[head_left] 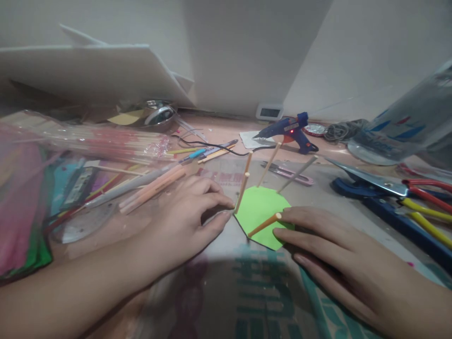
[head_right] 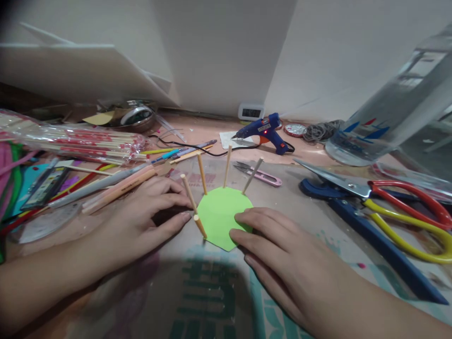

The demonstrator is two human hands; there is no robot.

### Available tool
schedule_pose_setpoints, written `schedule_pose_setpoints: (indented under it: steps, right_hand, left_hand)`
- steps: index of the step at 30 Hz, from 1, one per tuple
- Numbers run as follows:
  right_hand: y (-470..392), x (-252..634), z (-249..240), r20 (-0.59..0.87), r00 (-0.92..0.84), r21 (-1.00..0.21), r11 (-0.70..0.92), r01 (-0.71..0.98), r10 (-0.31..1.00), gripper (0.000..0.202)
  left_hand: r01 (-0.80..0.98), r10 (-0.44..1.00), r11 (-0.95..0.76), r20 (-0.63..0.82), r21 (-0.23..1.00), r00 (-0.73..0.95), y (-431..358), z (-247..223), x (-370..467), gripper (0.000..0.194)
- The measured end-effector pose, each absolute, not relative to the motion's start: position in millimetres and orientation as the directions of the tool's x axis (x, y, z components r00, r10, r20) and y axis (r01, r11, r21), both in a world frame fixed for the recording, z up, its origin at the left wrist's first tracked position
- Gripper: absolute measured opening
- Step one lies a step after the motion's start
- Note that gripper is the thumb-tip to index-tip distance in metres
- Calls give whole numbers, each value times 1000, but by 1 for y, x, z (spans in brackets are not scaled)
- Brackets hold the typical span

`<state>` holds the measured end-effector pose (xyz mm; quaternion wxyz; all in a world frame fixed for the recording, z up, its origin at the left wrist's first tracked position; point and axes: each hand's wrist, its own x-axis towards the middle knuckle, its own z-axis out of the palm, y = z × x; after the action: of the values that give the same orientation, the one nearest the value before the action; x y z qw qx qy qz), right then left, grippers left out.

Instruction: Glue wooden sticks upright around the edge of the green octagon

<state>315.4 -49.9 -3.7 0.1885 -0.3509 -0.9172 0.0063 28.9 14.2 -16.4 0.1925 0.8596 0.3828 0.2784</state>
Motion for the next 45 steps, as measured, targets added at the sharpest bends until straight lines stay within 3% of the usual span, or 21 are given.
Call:
schedule_pose_setpoints:
  steps: [18, 33, 38, 41, 45]
  right_hand:
    - [-49, 313, 2, 345, -696, -80, 759, 646, 629, 32]
    - [-49, 314, -3, 355, -677, -137, 752, 645, 645, 29]
    - [-58, 318, 28, 500, -605, -101, 736, 669, 619, 17]
    - [-72, 318, 60, 569, -500, -183, 693, 697, 653, 9]
    - [-78, 309, 73, 480, -485, -255, 645, 720, 731, 7]
  left_hand:
    - [562, 770, -625, 309, 542, 559, 14, -15, 29, 16]
    - [554, 732, -677, 362, 484, 578, 16, -17, 30, 17]
    - [552, 705, -707, 378, 443, 600, 17, -20, 27, 18]
    - [558, 698, -715, 380, 421, 607, 18, -20, 28, 17]
    - [572, 702, -710, 361, 410, 613, 20, -21, 30, 17]
